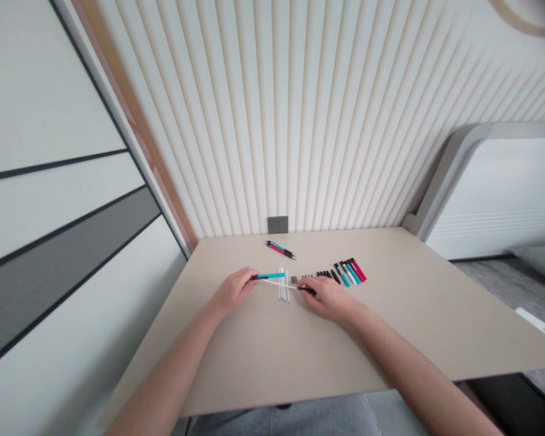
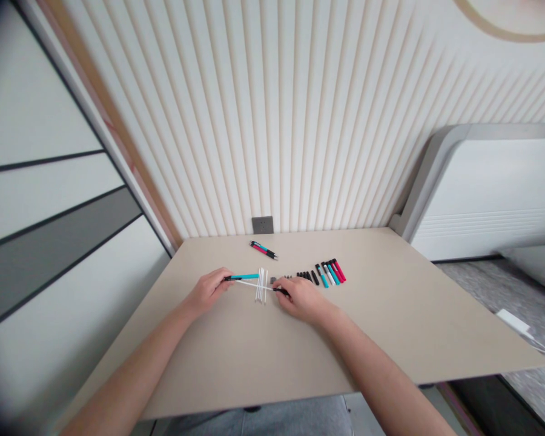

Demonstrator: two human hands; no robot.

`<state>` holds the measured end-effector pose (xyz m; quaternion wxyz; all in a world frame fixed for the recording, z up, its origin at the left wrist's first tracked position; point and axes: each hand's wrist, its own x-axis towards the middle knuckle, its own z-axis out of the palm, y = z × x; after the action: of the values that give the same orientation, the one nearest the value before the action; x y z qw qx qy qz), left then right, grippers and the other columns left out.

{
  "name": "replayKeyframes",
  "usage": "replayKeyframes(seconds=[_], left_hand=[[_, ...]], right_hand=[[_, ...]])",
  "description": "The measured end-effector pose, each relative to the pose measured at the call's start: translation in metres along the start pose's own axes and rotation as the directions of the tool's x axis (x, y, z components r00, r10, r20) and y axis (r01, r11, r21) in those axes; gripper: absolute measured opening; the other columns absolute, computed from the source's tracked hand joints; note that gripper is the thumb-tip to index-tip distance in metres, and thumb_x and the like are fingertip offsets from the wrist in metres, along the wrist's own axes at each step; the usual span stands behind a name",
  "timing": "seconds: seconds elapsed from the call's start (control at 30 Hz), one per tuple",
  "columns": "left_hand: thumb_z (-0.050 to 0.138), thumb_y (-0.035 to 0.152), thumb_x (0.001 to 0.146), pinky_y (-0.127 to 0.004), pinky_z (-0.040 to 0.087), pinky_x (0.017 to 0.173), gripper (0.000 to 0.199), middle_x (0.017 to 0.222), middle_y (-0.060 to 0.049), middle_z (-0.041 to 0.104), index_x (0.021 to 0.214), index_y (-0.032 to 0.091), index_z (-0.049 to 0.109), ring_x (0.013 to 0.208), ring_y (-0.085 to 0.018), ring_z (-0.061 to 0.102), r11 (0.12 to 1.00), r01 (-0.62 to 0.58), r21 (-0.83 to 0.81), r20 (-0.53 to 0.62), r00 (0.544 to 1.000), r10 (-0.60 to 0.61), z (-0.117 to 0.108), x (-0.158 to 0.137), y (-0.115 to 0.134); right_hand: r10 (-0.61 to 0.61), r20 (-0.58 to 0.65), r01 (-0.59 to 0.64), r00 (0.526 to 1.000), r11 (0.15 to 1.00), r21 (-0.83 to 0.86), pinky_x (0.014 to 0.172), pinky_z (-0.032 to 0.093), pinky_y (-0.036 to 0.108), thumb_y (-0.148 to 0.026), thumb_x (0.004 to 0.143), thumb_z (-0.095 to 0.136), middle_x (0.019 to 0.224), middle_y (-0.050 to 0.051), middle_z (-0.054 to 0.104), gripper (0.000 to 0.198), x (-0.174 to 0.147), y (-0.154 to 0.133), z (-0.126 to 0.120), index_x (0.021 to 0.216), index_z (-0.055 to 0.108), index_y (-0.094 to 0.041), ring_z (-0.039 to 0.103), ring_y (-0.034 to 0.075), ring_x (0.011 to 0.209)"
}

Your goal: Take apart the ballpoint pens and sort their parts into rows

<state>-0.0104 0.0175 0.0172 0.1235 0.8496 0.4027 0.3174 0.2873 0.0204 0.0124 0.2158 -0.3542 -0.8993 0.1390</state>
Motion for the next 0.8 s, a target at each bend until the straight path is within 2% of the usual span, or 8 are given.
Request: replayKeyframes(seconds=[0.13, 0.4, 0.63, 0.8], left_hand=[[0.043, 0.030, 0.097, -0.024, 0.042, 0.068, 0.018, 0.080, -0.001, 0.058, 0.096, 0.018, 0.055, 0.073, -0.013, 0.055, 0.999, 0.048, 0.016, -0.033, 0.998, -0.048, -0.0014, -0.0013, -0.0041], [0.044, 0.030, 0.095, -0.023, 0.041, 0.064, 0.018, 0.071, 0.001, 0.056, 0.090, 0.018, 0.056, 0.067, -0.013, 0.055, 0.995, 0.102, -0.005, -0.047, 0.994, -0.102, -0.0021, 0.0004, -0.0014], [0.042, 0.030, 0.096, -0.023, 0.042, 0.066, 0.019, 0.071, 0.001, 0.058, 0.092, 0.018, 0.057, 0.066, -0.013, 0.056, 0.987, 0.157, -0.043, -0.031, 0.987, -0.159, 0.0014, -0.0005, -0.0039], [0.042, 0.029, 0.096, -0.023, 0.042, 0.066, 0.020, 0.072, 0.001, 0.059, 0.090, 0.018, 0.058, 0.066, -0.013, 0.057, 0.980, 0.180, -0.088, -0.017, 0.983, -0.182, 0.0038, 0.0007, -0.0003]], right_hand=[[0.005, 0.030, -0.005, 1.000, 1.000, 0.013, 0.079, 0.044, 0.028, -0.021, 0.090, 0.047, 0.093, 0.006, 0.068, 0.022, -0.0004, 0.0028, -0.0023, 0.106, 0.061, -0.020, 0.062, 0.018, 0.085], [-0.082, 0.033, 0.081, 0.996, 0.996, 0.043, 0.085, 0.044, 0.029, -0.011, 0.085, 0.052, 0.090, 0.005, 0.066, 0.020, 0.0015, 0.0037, 0.0020, 0.097, 0.066, -0.019, 0.058, 0.018, 0.092], [-0.095, 0.016, 0.095, 0.995, 0.995, 0.025, 0.085, 0.044, 0.031, -0.016, 0.088, 0.054, 0.092, 0.006, 0.063, 0.016, 0.0010, 0.0054, 0.0032, 0.097, 0.066, -0.020, 0.057, 0.019, 0.093], [-0.117, -0.023, 0.118, 0.993, 0.993, 0.016, 0.083, 0.043, 0.032, -0.028, 0.093, 0.052, 0.090, 0.007, 0.064, 0.017, 0.0028, -0.0012, 0.0040, 0.100, 0.065, -0.020, 0.056, 0.019, 0.092]])
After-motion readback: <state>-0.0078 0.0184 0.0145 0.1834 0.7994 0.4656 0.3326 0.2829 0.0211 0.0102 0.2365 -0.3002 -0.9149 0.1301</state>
